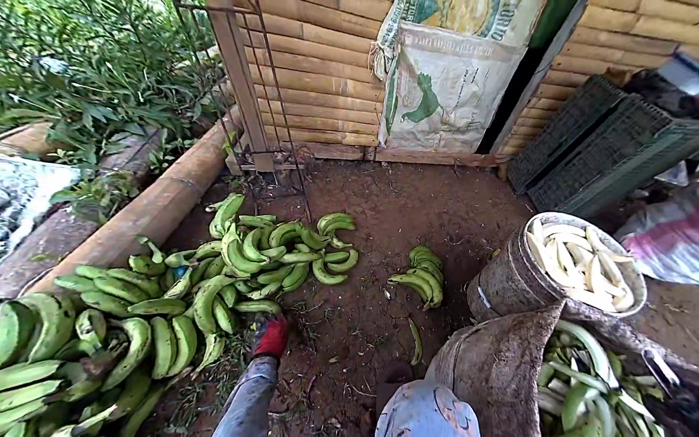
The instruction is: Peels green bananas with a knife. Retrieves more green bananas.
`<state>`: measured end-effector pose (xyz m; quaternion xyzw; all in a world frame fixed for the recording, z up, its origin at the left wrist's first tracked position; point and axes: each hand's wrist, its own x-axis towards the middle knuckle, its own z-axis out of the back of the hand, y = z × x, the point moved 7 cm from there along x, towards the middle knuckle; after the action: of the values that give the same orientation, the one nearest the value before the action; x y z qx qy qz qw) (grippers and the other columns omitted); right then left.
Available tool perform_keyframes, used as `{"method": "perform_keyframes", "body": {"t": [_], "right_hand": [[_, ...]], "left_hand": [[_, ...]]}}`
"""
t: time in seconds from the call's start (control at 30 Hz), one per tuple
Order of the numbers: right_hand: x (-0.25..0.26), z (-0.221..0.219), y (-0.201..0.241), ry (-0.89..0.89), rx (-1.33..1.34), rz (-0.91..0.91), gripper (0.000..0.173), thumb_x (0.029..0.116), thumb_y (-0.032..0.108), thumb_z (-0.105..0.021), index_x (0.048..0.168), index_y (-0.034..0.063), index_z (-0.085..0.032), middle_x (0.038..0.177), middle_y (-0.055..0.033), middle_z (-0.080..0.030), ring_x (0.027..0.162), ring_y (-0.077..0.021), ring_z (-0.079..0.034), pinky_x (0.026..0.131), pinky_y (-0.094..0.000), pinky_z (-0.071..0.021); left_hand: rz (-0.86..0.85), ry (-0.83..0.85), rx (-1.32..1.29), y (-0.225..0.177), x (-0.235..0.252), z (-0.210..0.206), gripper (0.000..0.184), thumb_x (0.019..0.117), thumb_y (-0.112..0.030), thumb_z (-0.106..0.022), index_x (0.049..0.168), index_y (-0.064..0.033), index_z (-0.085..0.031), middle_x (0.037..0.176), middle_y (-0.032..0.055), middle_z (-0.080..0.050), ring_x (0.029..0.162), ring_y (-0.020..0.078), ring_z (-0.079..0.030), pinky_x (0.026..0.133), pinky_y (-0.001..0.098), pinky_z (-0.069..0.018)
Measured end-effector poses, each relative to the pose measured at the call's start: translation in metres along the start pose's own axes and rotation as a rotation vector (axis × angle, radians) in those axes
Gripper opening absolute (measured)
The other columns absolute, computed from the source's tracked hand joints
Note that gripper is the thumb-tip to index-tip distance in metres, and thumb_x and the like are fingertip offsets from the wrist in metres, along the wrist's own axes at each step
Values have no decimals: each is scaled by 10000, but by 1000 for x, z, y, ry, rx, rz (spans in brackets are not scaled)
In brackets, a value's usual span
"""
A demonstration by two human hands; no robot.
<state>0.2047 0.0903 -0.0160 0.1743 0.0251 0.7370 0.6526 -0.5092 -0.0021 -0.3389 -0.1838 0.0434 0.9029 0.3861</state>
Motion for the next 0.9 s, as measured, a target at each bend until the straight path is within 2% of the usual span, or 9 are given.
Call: {"method": "perform_keyframes", "body": {"t": [0.1,0.17,0.23,0.3,0.37,0.47,0.57,0.7,0.9], "right_hand": [[-18,4,23,183,105,-19,652,1017,381,-572,1465,-82,-468,1345,-341,-588,1225,-469,-603,1064,-593,-438],[-24,6,34,152,198,62,546,1043,297,-507,1447,-69,-510,1292,-317,-635,1175,-447,-641,1034,-595,-464],[-25,5,43,72,238,173,458,981,263,-568,1336,-20,-626,1173,-258,-690,1047,-415,-687,908,-614,-528],[-27,12,74,-45,272,275,451,925,277,-605,1266,-11,-670,1101,-240,-702,956,-395,-700,823,-588,-554],[-34,24,114,-181,308,380,456,914,328,-570,1216,7,-690,1045,-187,-717,885,-323,-718,750,-505,-582],[-47,47,162,-177,504,510,448,975,350,-549,1292,50,-649,1044,-100,-733,841,-193,-719,714,-392,-600],[-54,64,173,-5,800,540,528,1047,368,-519,1484,73,-518,989,-33,-715,783,-72,-662,739,-294,-588],[-62,73,143,101,1027,499,452,1060,245,-496,1401,-49,-535,855,-16,-673,701,-25,-616,680,-211,-547],[-82,54,84,328,1336,340,455,1066,287,-470,1445,37,-501,773,79,-575,599,3,-513,551,-182,-454]], "left_hand": [[-180,-15,-107,-37,-35,29,597,990,-159,-621,1494,68,-398,1441,384,-453,1340,560,-449,1101,676,-373],[-259,-188,-550,-67,-61,75,630,1010,-224,-618,1487,105,-371,1421,364,-491,1343,490,-488,1140,603,-371],[-334,-321,-1023,-111,-104,140,686,1026,-297,-602,1516,91,-319,1452,302,-493,1349,343,-514,1154,470,-390],[-484,-365,-1373,-166,-160,217,620,1018,-239,-602,1491,68,-345,1294,206,-600,1128,206,-643,988,366,-536],[-699,-264,-1662,-225,-219,275,440,1026,-125,-514,1411,24,-362,941,110,-673,768,198,-724,724,382,-644],[-884,-49,-1886,-300,-302,316,335,1030,-138,-437,1354,-54,-429,769,68,-649,645,211,-688,653,408,-637],[-838,132,-2009,-354,-367,312,288,1058,-139,-422,1330,-58,-472,786,70,-600,626,185,-644,617,367,-613],[-761,353,-2077,-404,-410,276,199,1085,-136,-379,1196,-27,-503,756,48,-594,603,144,-637,594,316,-608],[-710,510,-2103,-445,-436,219,172,1071,-120,-348,1028,-62,-504,678,5,-572,550,106,-612,556,273,-591]]}}
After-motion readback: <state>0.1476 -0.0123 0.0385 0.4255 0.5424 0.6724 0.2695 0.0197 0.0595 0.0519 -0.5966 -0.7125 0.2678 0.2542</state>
